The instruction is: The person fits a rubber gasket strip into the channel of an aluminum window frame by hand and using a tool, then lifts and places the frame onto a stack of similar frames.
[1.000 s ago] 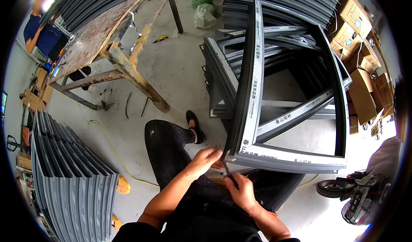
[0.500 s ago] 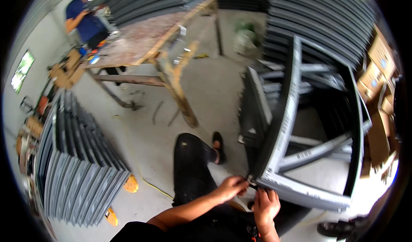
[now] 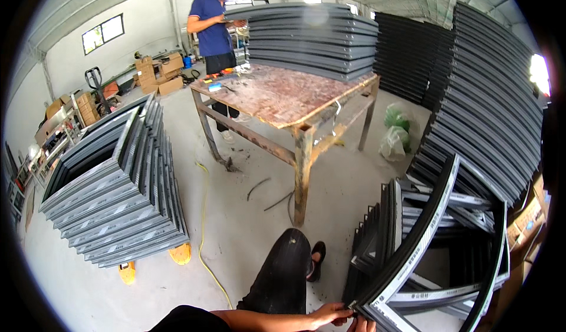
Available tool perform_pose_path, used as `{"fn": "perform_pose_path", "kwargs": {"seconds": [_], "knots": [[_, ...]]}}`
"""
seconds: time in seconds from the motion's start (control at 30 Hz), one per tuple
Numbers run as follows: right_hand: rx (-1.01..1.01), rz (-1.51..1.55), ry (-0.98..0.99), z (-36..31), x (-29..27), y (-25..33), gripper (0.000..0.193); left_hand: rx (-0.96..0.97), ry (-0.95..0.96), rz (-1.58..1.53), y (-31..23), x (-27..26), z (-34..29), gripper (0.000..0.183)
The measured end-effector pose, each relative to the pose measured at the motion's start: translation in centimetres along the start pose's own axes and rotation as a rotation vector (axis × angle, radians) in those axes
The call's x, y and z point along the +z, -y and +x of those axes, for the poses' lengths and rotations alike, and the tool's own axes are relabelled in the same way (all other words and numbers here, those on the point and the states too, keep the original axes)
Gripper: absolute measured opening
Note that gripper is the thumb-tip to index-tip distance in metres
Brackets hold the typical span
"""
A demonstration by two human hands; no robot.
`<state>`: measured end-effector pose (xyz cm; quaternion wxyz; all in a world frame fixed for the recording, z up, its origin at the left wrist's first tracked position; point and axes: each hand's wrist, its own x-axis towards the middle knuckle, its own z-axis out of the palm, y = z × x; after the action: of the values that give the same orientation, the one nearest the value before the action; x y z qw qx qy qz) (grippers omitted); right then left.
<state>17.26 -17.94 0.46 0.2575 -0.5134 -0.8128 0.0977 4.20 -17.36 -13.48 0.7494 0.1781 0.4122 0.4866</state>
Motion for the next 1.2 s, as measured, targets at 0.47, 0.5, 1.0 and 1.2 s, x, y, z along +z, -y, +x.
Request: {"fn": "perform_pose_path", "kwargs": {"seconds": [0.47,0.5,1.0,1.2], "knots": [[0.012,-0.003,0.028,0.3,-1.4,0.8,0.028,0.18,-0.142,0.021,-1.7,1.3,-0.5,0.027],[0.013,-0.028,0.036,0.2,-1.6,0.6,0.029,0.202,-0.129,0.037,-2.0,1.0,-0.1,0.027],[0.061,-0.459,-0.214,2.3,-16.1,-12.7,0.023,0.272,-0.258,0.184,-14.1,-6.3,4.0,0.041],[0.066,-0.377,-0.195,-0.8,-8.9,-27.5,0.02,0.265,-0.135,0.097,-13.1,-1.4,4.7,0.038]]}}
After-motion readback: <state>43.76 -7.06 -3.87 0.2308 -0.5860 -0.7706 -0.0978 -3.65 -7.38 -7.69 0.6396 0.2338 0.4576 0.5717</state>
